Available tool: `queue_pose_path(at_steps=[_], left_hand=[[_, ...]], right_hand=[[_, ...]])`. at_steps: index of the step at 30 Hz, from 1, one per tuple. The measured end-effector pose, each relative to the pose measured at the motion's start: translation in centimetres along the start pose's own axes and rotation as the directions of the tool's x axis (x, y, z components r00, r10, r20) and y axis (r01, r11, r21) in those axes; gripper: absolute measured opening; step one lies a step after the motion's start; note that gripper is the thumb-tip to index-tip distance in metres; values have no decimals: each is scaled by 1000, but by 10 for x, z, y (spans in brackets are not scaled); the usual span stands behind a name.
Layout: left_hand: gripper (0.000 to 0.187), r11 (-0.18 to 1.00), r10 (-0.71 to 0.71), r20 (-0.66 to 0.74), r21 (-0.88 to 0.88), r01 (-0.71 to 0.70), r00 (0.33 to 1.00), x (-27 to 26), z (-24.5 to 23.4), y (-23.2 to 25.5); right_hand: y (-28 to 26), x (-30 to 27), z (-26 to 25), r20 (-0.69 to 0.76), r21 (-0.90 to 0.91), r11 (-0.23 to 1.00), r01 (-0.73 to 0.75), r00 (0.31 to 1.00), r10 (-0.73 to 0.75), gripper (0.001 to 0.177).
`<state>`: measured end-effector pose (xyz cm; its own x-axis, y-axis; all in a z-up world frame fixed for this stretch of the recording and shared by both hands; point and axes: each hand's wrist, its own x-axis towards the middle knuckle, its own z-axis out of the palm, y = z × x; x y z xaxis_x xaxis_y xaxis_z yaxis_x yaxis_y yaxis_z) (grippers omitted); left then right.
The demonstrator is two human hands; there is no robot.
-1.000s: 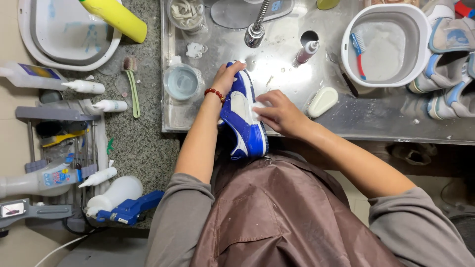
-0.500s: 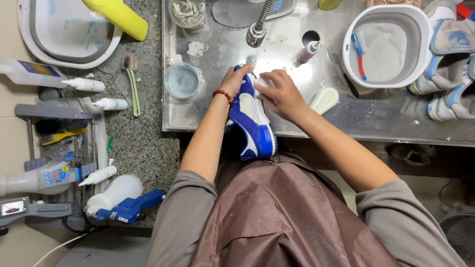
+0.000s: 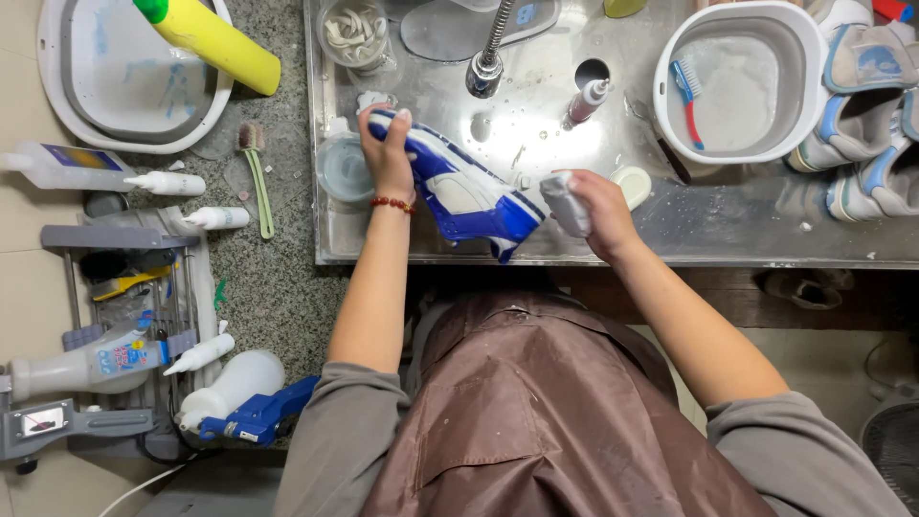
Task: The person rinses a blue and white sneaker under a faucet, then scrubs it with a white sponge and liquid detergent. They rinse the shoe again, squeeze out excess water, and place it on the counter next to other shoes.
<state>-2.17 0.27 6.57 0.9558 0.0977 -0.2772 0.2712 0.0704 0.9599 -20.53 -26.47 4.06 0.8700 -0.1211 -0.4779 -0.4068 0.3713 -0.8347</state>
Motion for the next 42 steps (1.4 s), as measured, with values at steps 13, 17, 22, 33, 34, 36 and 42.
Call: queue_pose_path(at_steps=[13,17,22,33,34,36,42], left_hand=[[51,903,405,5,158,-400,914,-107,-43,-21],[46,778,516,64,382,-498,854,-127,-45,-7],[45,745,539,106,403,-532,835,-127,-47,-8],[44,750,519,135,401,-526,844,-125,-48,-2],[44,747,518,142,405,-527,843,-123,-51,-3],[42,761,501,133,403,-509,855,-119,-53,-7],[44,800,486,135,329,-502,863,-115,-56,-12]], right_hand=[[10,13,69,-59,-635,742,216,944,-325,29],[31,12,80,114,-759,474,447,808,-578,26],[29,22,64,163,-848,297,439,749,-642,22],[9,24,63,433,-670,273,690,663,-611,20],[10,25,61,428,-669,279,689,664,-614,20],[10,28,53,449,-669,259,696,657,-605,19],[14,28,65,438,-657,241,714,622,-649,20]])
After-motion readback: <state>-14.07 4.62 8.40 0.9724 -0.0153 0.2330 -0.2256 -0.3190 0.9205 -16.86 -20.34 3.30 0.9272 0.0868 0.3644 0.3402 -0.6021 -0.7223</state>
